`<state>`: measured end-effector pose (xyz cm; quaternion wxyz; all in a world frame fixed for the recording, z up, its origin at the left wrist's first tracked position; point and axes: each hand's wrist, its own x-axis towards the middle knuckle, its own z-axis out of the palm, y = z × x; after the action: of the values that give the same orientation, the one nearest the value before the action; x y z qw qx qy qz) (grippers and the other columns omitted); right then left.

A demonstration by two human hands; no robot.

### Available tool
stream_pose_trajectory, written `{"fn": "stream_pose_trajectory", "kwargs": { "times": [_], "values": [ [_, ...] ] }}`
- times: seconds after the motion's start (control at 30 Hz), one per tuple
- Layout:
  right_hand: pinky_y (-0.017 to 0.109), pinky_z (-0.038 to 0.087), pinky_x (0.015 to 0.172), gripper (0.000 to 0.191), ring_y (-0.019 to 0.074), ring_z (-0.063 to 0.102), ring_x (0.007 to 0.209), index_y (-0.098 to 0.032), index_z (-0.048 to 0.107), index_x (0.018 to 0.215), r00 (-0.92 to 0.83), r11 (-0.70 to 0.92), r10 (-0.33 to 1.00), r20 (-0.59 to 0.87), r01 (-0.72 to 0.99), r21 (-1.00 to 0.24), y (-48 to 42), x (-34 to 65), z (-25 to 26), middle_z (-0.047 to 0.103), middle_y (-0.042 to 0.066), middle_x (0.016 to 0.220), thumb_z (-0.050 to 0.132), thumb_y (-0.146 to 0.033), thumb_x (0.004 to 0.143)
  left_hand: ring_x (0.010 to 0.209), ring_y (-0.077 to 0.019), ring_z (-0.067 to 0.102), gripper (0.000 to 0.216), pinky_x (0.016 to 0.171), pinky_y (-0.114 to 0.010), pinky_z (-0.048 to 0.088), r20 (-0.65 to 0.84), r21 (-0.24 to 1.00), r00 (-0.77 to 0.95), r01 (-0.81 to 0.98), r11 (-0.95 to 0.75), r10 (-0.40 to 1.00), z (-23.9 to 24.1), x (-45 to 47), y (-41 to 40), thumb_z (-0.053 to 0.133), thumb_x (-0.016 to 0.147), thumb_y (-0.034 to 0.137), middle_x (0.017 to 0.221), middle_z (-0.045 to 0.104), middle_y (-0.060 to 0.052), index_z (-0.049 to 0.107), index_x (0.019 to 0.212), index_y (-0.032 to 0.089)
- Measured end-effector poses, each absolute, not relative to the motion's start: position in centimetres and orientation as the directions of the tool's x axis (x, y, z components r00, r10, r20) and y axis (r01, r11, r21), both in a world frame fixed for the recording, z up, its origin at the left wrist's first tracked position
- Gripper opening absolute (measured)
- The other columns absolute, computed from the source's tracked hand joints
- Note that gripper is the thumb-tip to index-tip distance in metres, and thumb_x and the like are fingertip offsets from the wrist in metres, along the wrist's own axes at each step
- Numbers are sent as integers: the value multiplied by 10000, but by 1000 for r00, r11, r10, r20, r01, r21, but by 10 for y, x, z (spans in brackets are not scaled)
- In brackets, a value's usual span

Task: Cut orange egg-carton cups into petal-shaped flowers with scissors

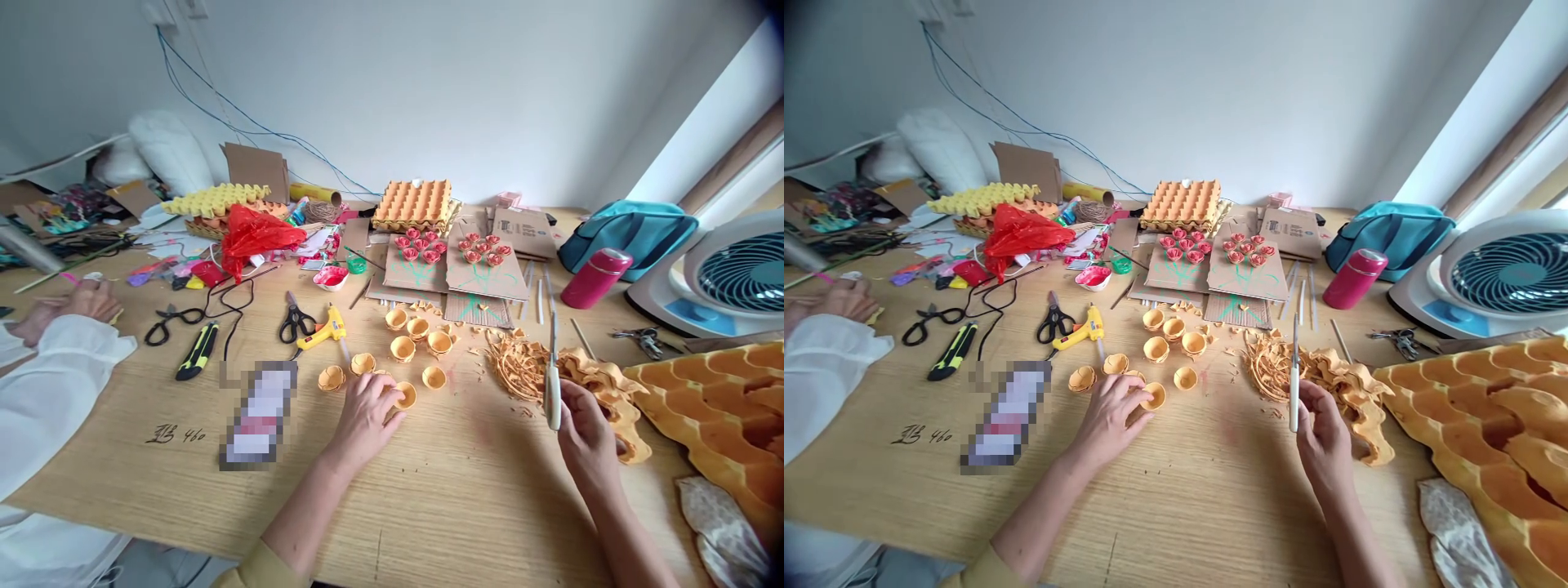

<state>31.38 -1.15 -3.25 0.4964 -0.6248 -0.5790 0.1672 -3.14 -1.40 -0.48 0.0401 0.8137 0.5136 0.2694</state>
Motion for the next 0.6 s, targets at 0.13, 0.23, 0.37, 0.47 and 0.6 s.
{"fn": "stream_pose_trajectory", "kwargs": {
  "times": [0.13, 0.23, 0.37, 0.47, 0.6],
  "values": [
    [400, 529, 850, 366, 272, 652, 1002, -254, 586, 1182, 242, 167, 940, 238, 282, -945, -18, 304, -23, 675, 108, 1105, 582, -499, 910, 965, -234, 565, 143, 881, -420, 414, 436, 401, 308, 775, -489, 846, -4, -28, -14, 560, 924, 162, 1023, 671, -55, 676, 865, 220],
    [402, 530, 817, 342, 296, 639, 985, -256, 624, 1135, 233, 146, 953, 194, 208, -967, -21, 295, -16, 669, 108, 1078, 637, -480, 877, 914, -217, 571, 106, 872, -393, 435, 460, 644, 217, 586, -492, 861, -1, -19, -19, 594, 904, 180, 925, 658, -49, 674, 844, 217],
    [410, 531, 640, 363, 312, 644, 808, -251, 655, 1031, 143, 89, 985, 100, 78, -993, -28, 273, -12, 679, 103, 904, 753, -475, 762, 790, -170, 572, 150, 726, -295, 445, 175, 984, 192, -4, -177, 966, 5, 4, -29, 687, 856, 309, 829, 620, -34, 648, 783, 183],
    [428, 537, 698, 330, 306, 641, 835, -258, 651, 991, 4, 60, 998, 60, -7, -998, -36, 253, -9, 698, 101, 939, 773, -455, 756, 741, -140, 565, 265, 713, -270, 429, -52, 918, 337, -355, 178, 940, 5, 21, -35, 767, 793, 404, 787, 634, -23, 663, 808, 160],
    [352, 501, 677, 331, 231, 605, 770, -255, 628, 1019, -54, 12, 998, 17, -92, -996, -43, 238, -6, 680, 47, 874, 767, -440, 783, 692, -103, 551, 300, 687, -251, 409, -180, 766, 382, -524, 373, 907, -5, 32, -37, 845, 720, 375, 789, 657, -24, 670, 801, 144]
  ]
}}
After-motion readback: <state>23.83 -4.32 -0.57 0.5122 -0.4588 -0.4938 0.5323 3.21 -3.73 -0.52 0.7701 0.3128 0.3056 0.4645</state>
